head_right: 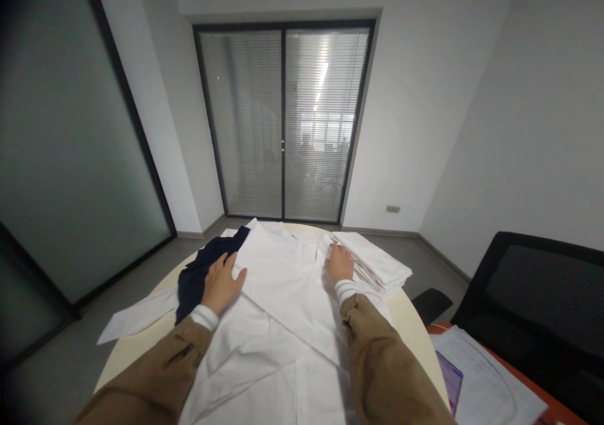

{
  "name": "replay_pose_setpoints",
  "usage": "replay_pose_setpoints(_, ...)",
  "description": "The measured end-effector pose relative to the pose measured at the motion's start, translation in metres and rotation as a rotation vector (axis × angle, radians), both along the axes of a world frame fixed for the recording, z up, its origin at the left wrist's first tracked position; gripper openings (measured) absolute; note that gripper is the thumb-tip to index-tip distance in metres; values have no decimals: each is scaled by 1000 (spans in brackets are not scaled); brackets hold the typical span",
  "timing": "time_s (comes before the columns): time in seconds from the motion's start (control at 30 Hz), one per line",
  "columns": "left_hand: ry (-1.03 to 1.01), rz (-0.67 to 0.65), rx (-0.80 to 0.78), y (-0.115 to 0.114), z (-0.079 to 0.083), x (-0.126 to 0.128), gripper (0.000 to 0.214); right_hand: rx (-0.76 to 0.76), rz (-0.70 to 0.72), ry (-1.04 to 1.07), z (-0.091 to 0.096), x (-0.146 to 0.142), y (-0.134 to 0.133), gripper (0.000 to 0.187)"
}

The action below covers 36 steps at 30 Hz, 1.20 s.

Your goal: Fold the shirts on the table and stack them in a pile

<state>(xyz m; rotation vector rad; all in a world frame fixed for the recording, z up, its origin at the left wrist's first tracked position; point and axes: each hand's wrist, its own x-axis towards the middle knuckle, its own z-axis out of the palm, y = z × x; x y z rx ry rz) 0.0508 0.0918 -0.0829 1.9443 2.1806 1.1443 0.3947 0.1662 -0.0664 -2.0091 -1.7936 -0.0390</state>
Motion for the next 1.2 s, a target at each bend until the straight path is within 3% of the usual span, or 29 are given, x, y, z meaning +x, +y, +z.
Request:
replay_pose_setpoints(0.23, 227, -10, 1, -12, -29, 17, 55, -100, -111, -41, -4, 16, 3, 40)
replay_pose_setpoints(0.33, 276, 1, -4, -10, -31, 14, 51, -106, -129, -42, 0, 22, 9, 32)
replay_pose_setpoints(0.63, 290, 2, -65, -4, -34, 9, 53, -68, -283, -8, 29, 60, 19, 38)
replay_pose_setpoints(0.8, 267, -1, -74, -1, -35, 7, 54, -77, -323, 24, 29, 68, 20, 36)
replay_pose_setpoints(1.0, 235, -9, -68, -2, -35, 7, 57, -7, -169, -248, 29, 61, 16, 44)
replay_pose_setpoints(1.2, 244, -9, -61, -3, -36, 9, 61, 75, 165, -569, 34, 49, 22, 43)
